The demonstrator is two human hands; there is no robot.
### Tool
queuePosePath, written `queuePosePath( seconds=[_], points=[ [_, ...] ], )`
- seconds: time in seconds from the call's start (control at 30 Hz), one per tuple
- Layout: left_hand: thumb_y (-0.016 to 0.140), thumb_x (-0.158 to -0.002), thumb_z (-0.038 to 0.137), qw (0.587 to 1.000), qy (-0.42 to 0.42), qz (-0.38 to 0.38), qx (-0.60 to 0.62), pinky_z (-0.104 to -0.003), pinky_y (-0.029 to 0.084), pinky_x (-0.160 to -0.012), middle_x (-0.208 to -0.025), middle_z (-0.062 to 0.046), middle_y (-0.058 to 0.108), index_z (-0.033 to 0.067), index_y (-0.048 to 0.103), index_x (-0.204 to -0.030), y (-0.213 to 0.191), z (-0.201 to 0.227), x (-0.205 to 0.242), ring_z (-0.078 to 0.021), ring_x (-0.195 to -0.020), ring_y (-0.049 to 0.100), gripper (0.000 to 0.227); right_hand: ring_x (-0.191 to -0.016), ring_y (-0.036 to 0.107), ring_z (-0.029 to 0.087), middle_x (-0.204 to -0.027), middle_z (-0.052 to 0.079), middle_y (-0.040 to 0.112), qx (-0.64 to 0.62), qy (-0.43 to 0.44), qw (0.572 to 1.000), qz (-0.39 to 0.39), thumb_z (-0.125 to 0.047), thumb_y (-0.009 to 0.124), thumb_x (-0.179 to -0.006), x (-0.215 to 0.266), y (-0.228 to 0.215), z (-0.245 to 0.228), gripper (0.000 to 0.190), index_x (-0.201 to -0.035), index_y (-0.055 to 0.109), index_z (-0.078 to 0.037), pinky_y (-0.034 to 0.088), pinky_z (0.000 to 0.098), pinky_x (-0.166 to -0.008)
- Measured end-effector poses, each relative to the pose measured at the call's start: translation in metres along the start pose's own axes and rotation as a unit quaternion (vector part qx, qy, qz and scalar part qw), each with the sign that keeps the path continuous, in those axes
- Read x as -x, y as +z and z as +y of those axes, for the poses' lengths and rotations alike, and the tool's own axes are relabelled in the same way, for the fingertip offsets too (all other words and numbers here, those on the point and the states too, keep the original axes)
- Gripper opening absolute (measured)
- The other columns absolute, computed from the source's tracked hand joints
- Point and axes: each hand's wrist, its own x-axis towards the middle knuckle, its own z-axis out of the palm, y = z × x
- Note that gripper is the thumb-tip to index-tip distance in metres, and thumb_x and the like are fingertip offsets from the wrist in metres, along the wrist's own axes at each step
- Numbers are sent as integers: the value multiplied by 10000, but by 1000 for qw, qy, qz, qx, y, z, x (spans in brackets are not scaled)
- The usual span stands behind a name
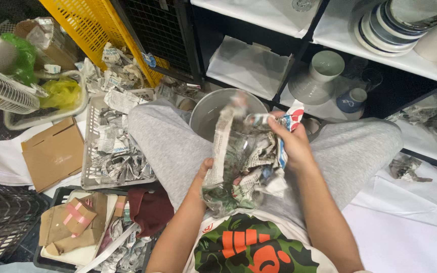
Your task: The person sits on the floor and wraps various ceramic items, including cups, bowls, and a pitcher, using crumpled newspaper. They place each wrapped item onto a nearby shelf.
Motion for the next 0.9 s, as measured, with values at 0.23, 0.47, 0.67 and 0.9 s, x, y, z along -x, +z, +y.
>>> queuePosePath(
  seconds=[0.23, 0.47, 0.67, 0.9],
  points=[
    [810, -754, 453, 1000, 16, 19, -3, -487, 611, -723, -1215, -285, 634, -65, 481, -1457, 2, 1, 3, -366, -892, 670, 933, -927, 726, 195, -1073, 87, 752, -71, 93, 990, 75, -230, 758, -884, -16, -3, 44, 378, -1178, 682, -4, 581, 343, -809],
    [816, -793, 468, 1000, 4, 10, -5, -456, 592, -804, -1171, -268, 641, -45, 490, -1502, 14, -1, 4, -363, -925, 655, 934, -999, 674, 154, -1167, 78, 702, 17, 45, 998, 31, -249, 771, -917, -25, -19, 68, 482, -1305, 636, 2, 542, 293, -837],
    [851, -721, 566, 992, 103, 47, -63, -397, 558, -683, -1188, -293, 658, -5, 517, -1473, 9, 5, -4, -360, -869, 652, 1002, -1126, 621, 227, -1244, 93, 634, -46, -87, 992, 77, -204, 735, -864, 0, 1, 10, 734, -1504, 387, -119, 496, 409, -968],
    [909, -728, 399, 995, 34, 99, 5, -456, 601, -886, -1222, -188, 690, -19, 547, -1427, -43, 11, -1, -326, -1001, 694, 891, -1267, 590, 309, -1308, 123, 589, 387, -524, 757, 44, -31, 778, -873, 70, 34, -31, 515, -1327, 546, -99, 451, 429, -1141]
  ],
)
